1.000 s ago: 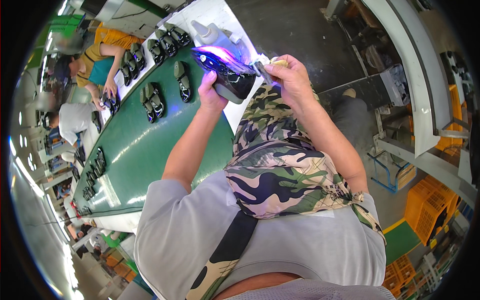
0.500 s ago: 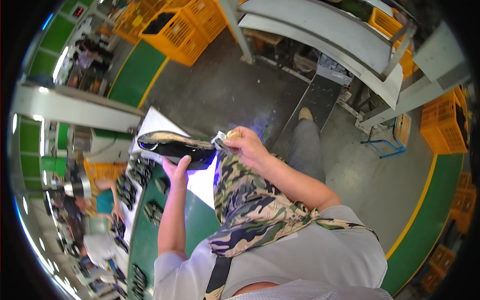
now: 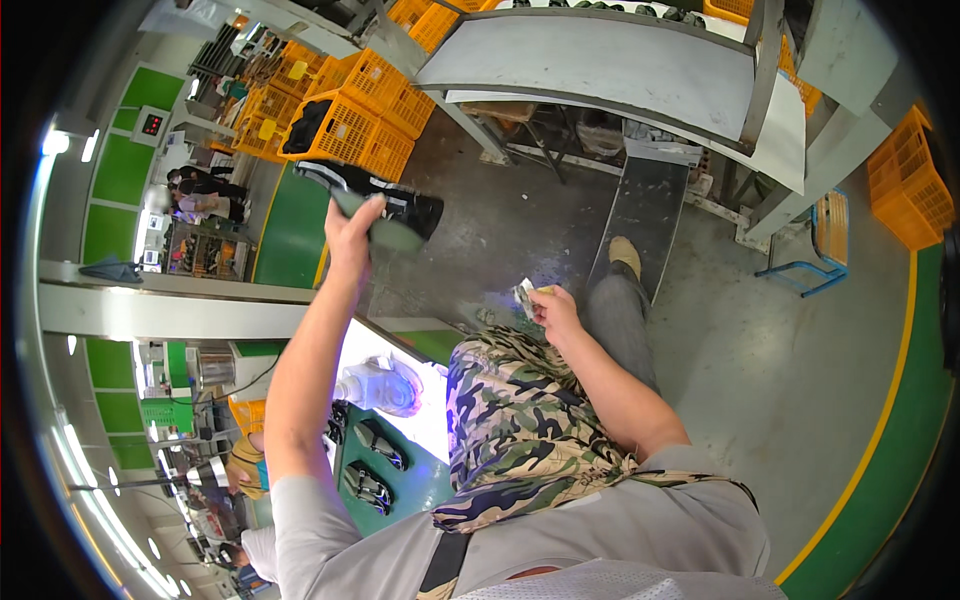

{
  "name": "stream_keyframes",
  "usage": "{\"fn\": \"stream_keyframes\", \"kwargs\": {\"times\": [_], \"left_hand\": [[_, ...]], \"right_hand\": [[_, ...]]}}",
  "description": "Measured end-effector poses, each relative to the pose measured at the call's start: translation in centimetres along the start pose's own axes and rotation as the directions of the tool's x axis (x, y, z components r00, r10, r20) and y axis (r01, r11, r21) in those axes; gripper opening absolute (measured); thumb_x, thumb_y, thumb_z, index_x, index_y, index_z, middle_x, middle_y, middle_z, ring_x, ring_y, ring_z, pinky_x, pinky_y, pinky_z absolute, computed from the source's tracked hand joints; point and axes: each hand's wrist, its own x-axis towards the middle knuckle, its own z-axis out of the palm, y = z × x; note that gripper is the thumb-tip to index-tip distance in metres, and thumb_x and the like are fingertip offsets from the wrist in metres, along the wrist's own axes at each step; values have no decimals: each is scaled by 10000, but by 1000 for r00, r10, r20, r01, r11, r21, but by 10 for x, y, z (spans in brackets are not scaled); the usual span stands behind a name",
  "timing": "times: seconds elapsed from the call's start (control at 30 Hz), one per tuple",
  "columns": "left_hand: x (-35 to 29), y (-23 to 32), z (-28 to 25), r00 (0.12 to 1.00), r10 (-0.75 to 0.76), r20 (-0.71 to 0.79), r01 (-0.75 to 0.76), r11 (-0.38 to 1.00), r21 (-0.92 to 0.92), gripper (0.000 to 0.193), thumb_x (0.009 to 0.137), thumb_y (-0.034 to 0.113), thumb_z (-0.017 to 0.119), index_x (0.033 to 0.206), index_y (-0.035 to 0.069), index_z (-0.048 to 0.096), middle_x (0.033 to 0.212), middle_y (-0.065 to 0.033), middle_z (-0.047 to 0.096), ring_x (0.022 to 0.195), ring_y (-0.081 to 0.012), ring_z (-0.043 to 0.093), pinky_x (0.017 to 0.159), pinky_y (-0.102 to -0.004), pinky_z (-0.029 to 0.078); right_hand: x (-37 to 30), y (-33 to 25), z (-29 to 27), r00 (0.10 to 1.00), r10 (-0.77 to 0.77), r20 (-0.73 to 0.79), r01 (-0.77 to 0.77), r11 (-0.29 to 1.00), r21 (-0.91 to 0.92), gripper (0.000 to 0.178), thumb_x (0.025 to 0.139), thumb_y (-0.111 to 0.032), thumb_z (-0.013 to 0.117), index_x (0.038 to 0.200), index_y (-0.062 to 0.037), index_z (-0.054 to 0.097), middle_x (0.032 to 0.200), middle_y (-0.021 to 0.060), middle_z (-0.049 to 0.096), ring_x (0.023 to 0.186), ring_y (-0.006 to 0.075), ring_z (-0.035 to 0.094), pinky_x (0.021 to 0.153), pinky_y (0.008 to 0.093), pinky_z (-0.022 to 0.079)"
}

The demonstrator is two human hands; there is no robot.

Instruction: Apply adhesive or sealant to shoe components on a factory assembly line.

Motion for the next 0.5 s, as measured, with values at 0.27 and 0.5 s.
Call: {"fn": "stream_keyframes", "kwargs": {"times": [0.27,0.5], "left_hand": [[170,-16,101,969,176,175,-241,838,489,673,702,330,825,1185,-54,556,1042,-171,672,966,-261,653,853,-341,511],[257,-10,199,901,285,328,-403,269,875,857,671,523,808,1255,-32,515,1065,-240,683,1054,-375,646,900,-427,508]], "right_hand": [[28,-15,-10,996,-66,-68,57,990,-126,188,792,-127,756,824,-113,571,741,-14,597,620,91,518,519,242,372],[27,-11,-8,996,-72,-47,68,995,-72,206,773,-101,775,807,-95,572,727,-22,565,615,72,488,528,246,362]]}}
